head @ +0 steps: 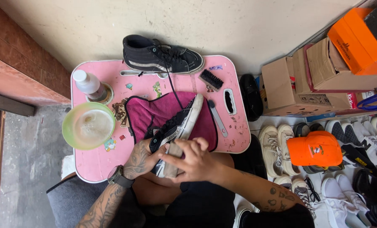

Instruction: The person scrubs a black high-top sneaker with a brush and cleaning solution, then wipes it with a cloth. The person repeats the scrubbing and wiping process on the sole and upper parts of the shoe.

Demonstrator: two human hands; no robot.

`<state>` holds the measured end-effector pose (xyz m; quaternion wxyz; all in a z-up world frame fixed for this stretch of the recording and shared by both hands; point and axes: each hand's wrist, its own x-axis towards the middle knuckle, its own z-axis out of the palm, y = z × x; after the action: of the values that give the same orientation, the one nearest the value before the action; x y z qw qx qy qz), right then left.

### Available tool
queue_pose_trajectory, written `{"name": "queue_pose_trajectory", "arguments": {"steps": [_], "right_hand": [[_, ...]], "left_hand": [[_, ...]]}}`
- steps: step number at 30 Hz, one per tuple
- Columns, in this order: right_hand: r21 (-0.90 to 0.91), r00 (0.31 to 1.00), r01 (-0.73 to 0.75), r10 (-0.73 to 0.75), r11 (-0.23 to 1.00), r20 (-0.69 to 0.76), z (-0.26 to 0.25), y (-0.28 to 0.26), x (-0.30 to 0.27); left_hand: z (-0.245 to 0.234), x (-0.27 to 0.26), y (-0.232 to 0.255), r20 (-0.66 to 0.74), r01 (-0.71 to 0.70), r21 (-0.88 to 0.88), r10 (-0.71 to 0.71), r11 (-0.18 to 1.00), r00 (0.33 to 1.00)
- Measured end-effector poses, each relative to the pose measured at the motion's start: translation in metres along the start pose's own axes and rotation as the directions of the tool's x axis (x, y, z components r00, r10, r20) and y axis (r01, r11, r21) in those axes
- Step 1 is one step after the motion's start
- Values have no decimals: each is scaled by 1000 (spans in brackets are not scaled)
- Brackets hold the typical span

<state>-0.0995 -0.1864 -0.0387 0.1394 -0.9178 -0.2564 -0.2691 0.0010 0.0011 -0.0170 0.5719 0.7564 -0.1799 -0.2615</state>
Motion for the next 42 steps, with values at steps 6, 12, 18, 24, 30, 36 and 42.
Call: {"name": "queue_pose_trajectory", "arguments": {"steps": [6,12,18,24,30,36,42], "right_hand": [[-109,965,-211,189,971,-182,-19,63,27],[-151,976,-165,139,975,-168,-22,77,25],[82,999,-28,30,996,-25,3,-27,-9],[-136,925,-361,336,923,-176,-25,81,13],[-150,979,-201,192,968,-74,-21,33,8],[-8,993,-120,120,993,-13,12,-50,-27],[-284,974,-189,142,940,-178,4,34,8]], "left_hand": [[-4,-2,18,-39,64,58,-62,996,997],[-9,-8,46,-35,18,49,-16,999,999],[-3,-5,23,-23,95,67,-93,993,995],[-8,-5,32,-27,57,65,-55,996,998],[-9,-7,35,-17,60,68,-59,996,998],[-12,-11,36,-2,29,38,-29,999,1000],[-4,-2,7,1,88,66,-88,994,996]]}}
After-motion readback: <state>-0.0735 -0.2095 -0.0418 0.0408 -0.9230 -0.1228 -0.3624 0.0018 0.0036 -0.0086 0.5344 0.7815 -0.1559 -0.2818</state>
